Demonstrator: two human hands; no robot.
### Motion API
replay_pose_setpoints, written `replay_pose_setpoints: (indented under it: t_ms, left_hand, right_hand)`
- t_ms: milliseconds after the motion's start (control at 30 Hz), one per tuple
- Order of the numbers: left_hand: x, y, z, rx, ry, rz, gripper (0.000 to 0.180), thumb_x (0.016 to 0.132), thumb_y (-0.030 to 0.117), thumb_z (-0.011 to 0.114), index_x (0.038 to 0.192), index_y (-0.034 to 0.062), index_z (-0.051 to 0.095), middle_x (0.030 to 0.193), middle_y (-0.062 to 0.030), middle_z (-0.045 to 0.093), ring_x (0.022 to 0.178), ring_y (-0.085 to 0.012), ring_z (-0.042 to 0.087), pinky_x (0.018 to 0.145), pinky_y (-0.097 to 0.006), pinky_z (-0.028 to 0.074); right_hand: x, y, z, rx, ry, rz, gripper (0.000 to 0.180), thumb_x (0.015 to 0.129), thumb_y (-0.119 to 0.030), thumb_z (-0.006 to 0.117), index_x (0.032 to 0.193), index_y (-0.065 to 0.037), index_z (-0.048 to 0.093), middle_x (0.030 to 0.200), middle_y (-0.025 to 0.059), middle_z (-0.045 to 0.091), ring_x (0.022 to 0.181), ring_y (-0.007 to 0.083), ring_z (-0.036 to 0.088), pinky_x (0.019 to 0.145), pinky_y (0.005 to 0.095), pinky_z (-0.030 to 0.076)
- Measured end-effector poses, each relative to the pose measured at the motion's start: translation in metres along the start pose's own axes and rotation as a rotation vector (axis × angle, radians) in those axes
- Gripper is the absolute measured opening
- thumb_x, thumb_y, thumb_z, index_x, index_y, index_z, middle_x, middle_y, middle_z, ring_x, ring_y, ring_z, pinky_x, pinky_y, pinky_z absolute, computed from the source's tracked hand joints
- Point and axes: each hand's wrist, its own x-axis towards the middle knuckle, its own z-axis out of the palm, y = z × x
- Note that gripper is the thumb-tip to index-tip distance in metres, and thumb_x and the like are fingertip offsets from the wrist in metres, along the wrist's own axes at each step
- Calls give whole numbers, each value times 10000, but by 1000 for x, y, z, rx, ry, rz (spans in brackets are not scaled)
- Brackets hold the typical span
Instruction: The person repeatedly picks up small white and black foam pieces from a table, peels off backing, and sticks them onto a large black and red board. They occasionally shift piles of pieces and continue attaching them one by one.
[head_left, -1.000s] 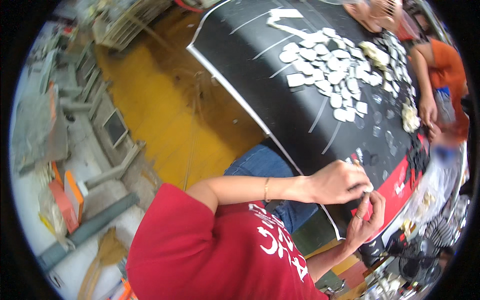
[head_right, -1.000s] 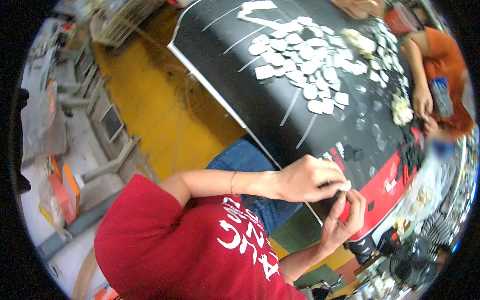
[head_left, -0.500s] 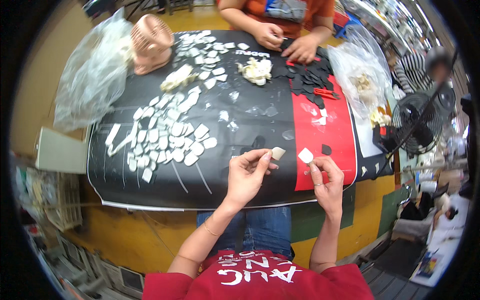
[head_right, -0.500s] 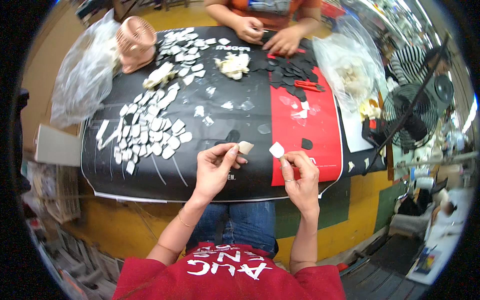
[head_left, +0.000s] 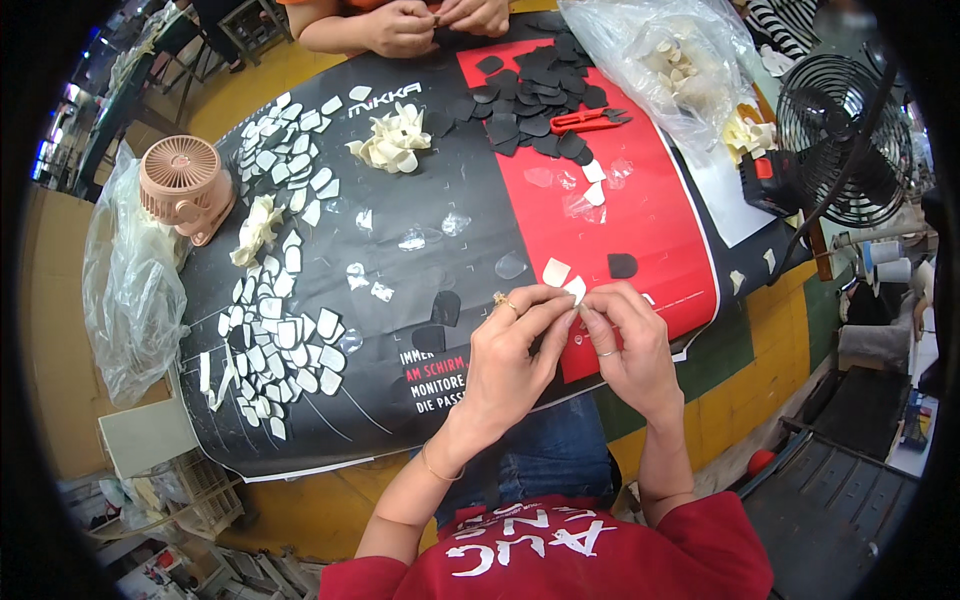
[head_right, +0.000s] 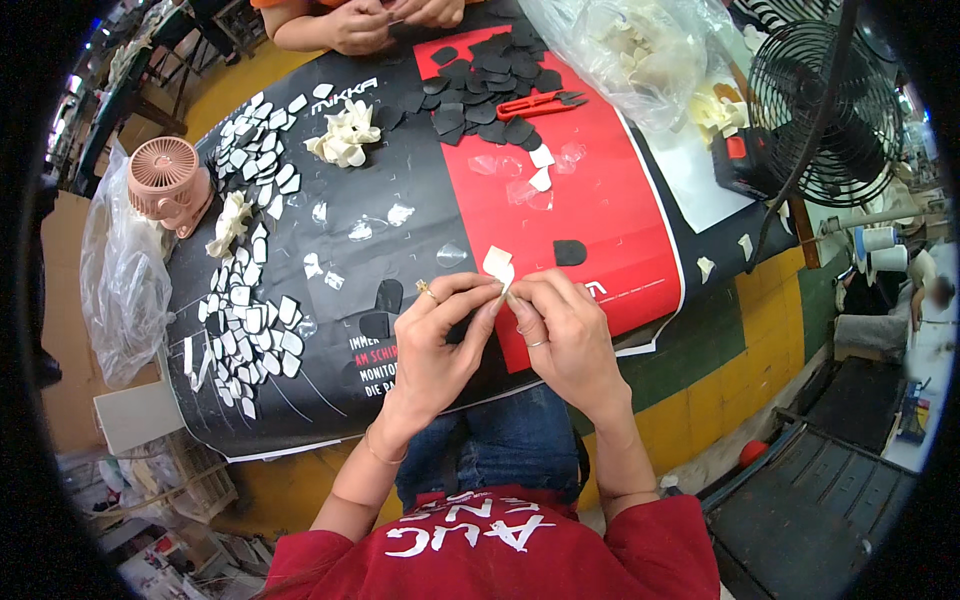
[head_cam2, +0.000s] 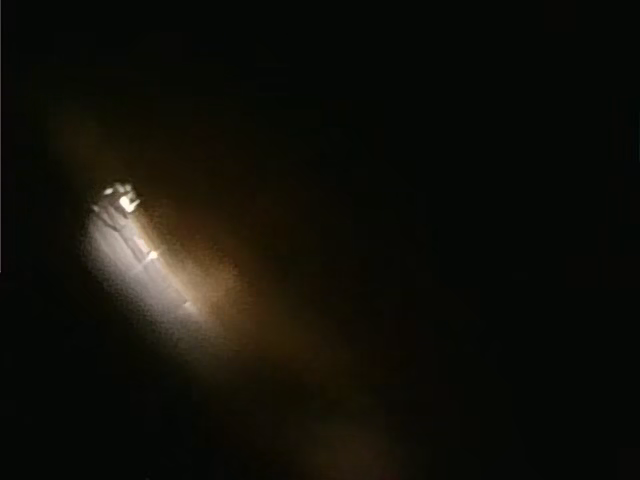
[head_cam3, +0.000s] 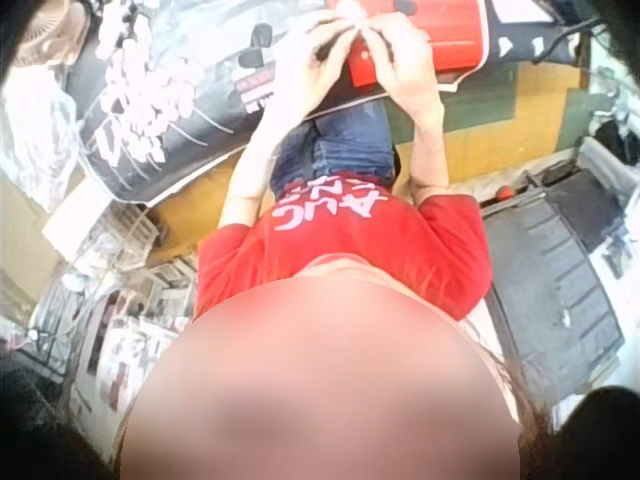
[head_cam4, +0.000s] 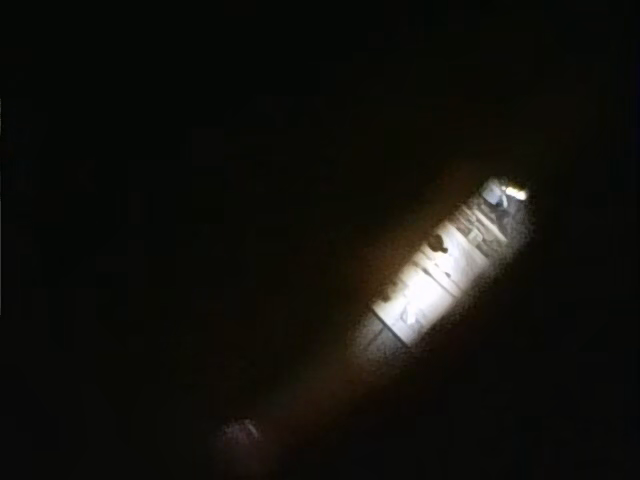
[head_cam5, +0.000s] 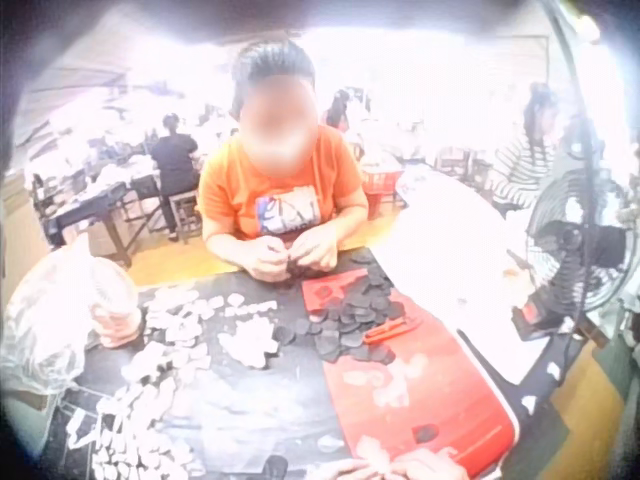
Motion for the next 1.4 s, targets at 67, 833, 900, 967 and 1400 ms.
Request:
replay_pose_setpoints:
  t_ms: [67,833,900,967,1400]
  left_hand:
    - [4,0,1,-4,-5,-14,164,872,-6,709,1035,-20,717,1015,-131,690,813,-265,694,706,-335,555]
    - [5,0,6,86,57,1,155,829,-28,731,982,-9,720,958,-129,709,815,-260,706,730,-323,553]
    - [4,-1,7,107,65,9,159,829,-28,731,985,-7,716,961,-127,707,810,-256,705,724,-326,553]
    - [4,-2,6,113,53,45,180,832,-18,731,1008,-19,694,987,-135,690,805,-281,701,700,-346,558]
    - [22,-15,-18,88,197,-94,87,868,-35,674,956,-31,676,946,-127,687,730,-199,665,674,-306,534]
  right_hand:
    - [2,1,1,-42,-5,-27,86,947,-31,621,997,38,631,919,144,635,770,277,632,691,355,507]
    - [5,-4,2,-45,58,-2,99,908,-101,691,958,-15,687,898,119,678,777,292,618,721,372,460]
    - [5,-5,4,-60,82,-22,93,907,-96,689,952,-15,680,895,116,675,767,289,613,709,369,444]
    - [5,-4,5,-63,92,-35,86,906,-91,686,943,-14,672,890,113,671,761,285,610,703,367,434]
    - [6,11,-6,-124,125,50,75,898,-101,644,925,-35,669,867,79,668,750,250,631,739,367,453]
